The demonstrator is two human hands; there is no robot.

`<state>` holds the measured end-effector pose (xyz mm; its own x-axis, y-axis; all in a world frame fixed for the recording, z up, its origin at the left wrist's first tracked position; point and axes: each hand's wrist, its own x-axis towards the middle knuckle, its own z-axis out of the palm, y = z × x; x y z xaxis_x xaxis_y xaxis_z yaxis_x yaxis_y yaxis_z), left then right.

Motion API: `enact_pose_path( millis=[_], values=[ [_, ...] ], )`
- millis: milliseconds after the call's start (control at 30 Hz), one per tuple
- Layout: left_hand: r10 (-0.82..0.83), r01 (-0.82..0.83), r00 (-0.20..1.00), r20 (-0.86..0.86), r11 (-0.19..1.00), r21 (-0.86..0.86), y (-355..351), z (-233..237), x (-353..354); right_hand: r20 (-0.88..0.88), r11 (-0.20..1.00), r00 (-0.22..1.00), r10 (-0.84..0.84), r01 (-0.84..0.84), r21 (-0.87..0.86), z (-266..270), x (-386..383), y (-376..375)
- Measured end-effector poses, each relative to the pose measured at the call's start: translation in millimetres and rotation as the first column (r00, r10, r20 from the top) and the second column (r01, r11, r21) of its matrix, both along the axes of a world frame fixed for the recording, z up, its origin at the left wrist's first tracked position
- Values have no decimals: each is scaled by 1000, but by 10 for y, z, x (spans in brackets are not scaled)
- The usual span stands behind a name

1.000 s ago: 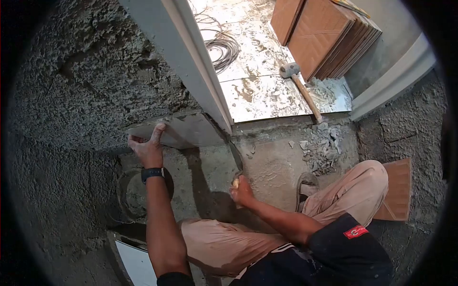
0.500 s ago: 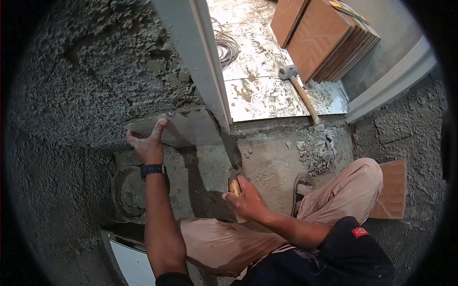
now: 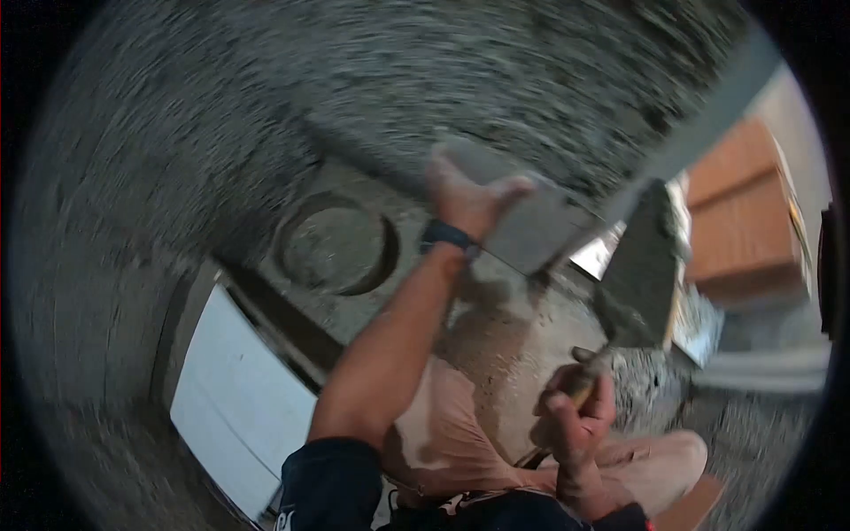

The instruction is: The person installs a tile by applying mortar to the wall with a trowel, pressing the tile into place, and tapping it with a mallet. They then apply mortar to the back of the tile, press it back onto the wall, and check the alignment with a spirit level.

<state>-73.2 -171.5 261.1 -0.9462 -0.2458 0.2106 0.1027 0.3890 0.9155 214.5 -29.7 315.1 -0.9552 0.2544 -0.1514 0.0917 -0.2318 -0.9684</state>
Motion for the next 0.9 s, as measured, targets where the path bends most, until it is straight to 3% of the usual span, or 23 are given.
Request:
enact_pose_path(
  millis=[67,133,200,233,333,367,433,500,567,600,633,667,700,733,767,800,833,900],
  values=[
    [10,-10,1000,-4,1000,-9,-3,26,15,-80,999,996,-30,32,18,-84,-97,8],
    [39,-39,999,3,999,12,-17,52,21,-37,987,996,-78,82,138,-324,-41,13],
    [-21,20,1000,14,999,46,-26,46,-4,39,972,998,-51,40,230,-589,85,2],
    [9,-10,1000,13,999,51,-30,46,-21,216,975,975,-44,-5,221,-596,155,-65],
    [-5,0,993,121,999,45,-11,108,17,450,915,875,178,-315,251,-1097,153,1],
    [-5,0,993,120,999,44,-17,132,30,449,911,874,184,-323,256,-1267,51,4],
    [0,-3,993,117,1000,30,7,124,7,358,806,810,464,-554,210,-1572,-206,-38],
    [15,-15,993,120,1000,2,31,113,-4,122,596,808,577,-518,613,-1645,-685,-309],
    [36,-33,992,125,999,-30,61,85,0,199,521,680,706,-688,505,-1569,-1141,-620],
    [44,-41,993,110,999,-36,87,54,-6,194,516,674,713,-691,507,-2477,-1542,-639],
    [53,-49,994,95,998,-40,85,46,1,147,407,477,866,-845,348,-3434,-1630,-568],
    [65,-61,994,87,997,-40,65,72,12,142,397,468,872,-847,354,-2643,-1996,-913],
    [46,-42,993,112,998,-36,54,123,30,133,516,581,803,-789,333,-1804,-1957,-1386],
    [28,-24,990,137,999,-32,38,167,41,126,507,572,810,-793,339,-1784,-2096,-1565],
    [38,-34,991,129,999,-37,22,183,44,131,487,482,866,-873,-10,-1812,-2215,-1714],
    [14,-13,991,134,1000,-12,15,182,48,102,400,391,915,-843,-359,-1757,-2307,-1874],
    [-10,8,990,139,1000,11,-1,181,36,92,390,383,919,-848,-358,-1690,-2416,-2040],
    [-7,9,987,158,1000,-11,-18,206,15,247,263,242,938,-963,-56,-1479,-2533,-2313]
  ],
)
